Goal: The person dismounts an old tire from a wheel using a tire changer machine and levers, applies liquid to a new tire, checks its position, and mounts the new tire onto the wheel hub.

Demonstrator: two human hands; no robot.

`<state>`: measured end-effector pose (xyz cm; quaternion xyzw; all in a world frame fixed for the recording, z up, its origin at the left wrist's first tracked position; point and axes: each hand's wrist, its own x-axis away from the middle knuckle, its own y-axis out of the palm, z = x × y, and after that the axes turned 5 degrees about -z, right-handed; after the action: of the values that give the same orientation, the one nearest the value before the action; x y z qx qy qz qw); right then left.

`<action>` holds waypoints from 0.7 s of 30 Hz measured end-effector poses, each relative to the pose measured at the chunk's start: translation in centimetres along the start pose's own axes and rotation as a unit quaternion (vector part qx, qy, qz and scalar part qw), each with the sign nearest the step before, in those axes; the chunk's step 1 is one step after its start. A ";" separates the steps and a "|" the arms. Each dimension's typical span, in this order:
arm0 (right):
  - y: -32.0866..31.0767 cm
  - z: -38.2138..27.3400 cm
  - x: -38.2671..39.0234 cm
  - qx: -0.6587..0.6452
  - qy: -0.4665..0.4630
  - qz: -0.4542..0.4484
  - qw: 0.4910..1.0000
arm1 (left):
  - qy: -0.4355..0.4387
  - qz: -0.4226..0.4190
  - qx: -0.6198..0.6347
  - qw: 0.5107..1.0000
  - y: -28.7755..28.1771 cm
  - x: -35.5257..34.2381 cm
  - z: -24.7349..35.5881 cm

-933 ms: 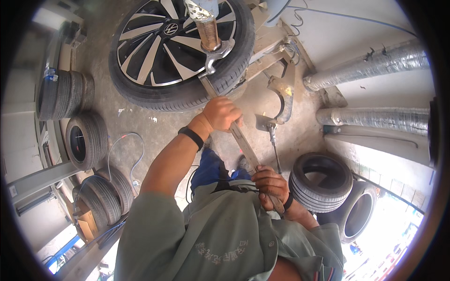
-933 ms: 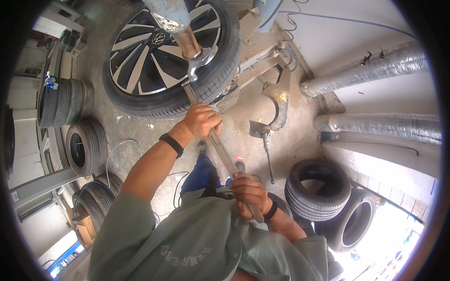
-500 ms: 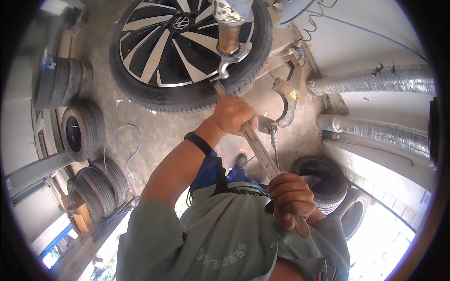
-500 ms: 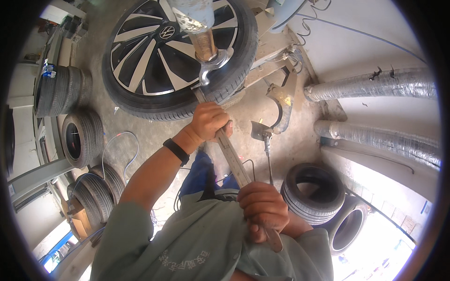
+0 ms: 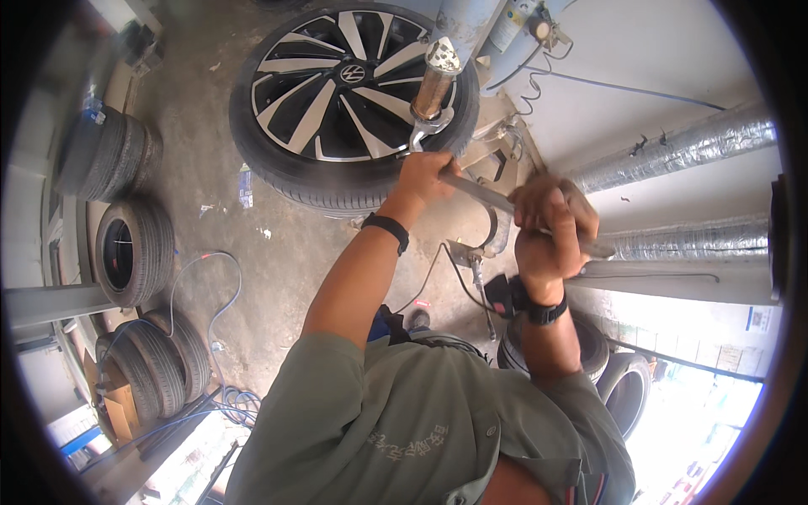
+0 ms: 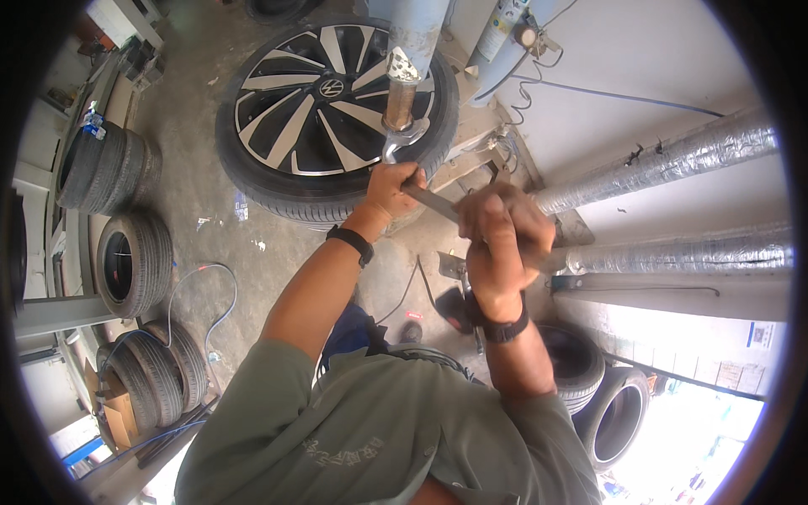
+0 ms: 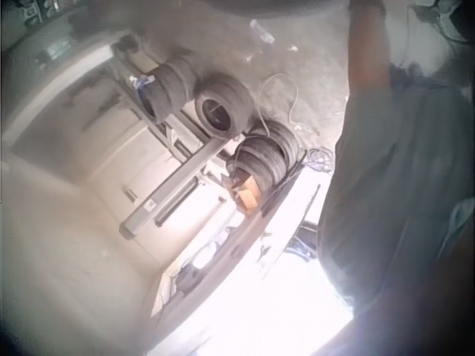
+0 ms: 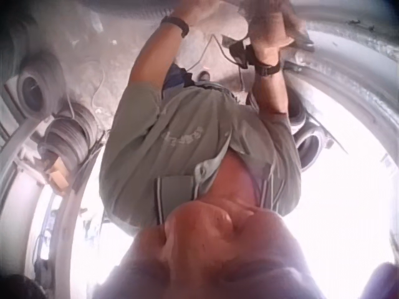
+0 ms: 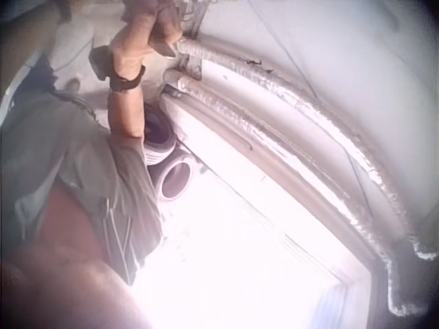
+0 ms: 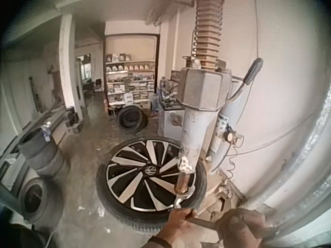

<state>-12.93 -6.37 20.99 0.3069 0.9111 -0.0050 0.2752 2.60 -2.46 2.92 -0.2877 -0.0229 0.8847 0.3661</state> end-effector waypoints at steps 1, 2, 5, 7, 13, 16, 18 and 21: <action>0.0 -0.2 1.7 -0.024 -0.024 0.043 0.998 | 0.007 0.007 -0.004 1.000 -0.1 0.1 -0.1; -0.4 -0.4 3.6 -0.055 -0.028 0.073 0.995 | 0.028 -0.012 -0.043 0.999 0.2 0.5 0.5; -0.1 -1.4 6.4 -0.034 -0.070 0.085 0.993 | 0.051 -0.048 -0.121 0.990 0.2 1.5 0.3; -0.6 -2.7 5.8 -0.170 -0.098 0.077 0.978 | 0.027 -0.045 -0.090 0.995 0.0 1.7 0.5; 2.7 -2.7 -1.7 -0.078 -0.067 0.133 0.986 | -0.049 -0.060 -0.099 0.992 -2.7 1.3 1.0; 0.9 -2.8 -0.7 -0.080 -0.083 0.146 0.983 | 0.008 0.160 -0.189 0.969 -9.3 3.6 -0.2; 0.8 -2.8 0.0 -0.094 -0.095 0.130 0.983 | -0.165 0.331 -0.284 0.884 -17.4 6.2 -6.1; 2.0 -2.6 0.0 -0.105 -0.076 0.157 0.979 | -0.448 0.315 -0.433 0.716 -25.7 7.2 -13.2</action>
<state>-13.12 -4.29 23.53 0.4143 0.8235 0.1105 0.3715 21.76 18.79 -5.15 0.0251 -0.4725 0.8679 -0.1513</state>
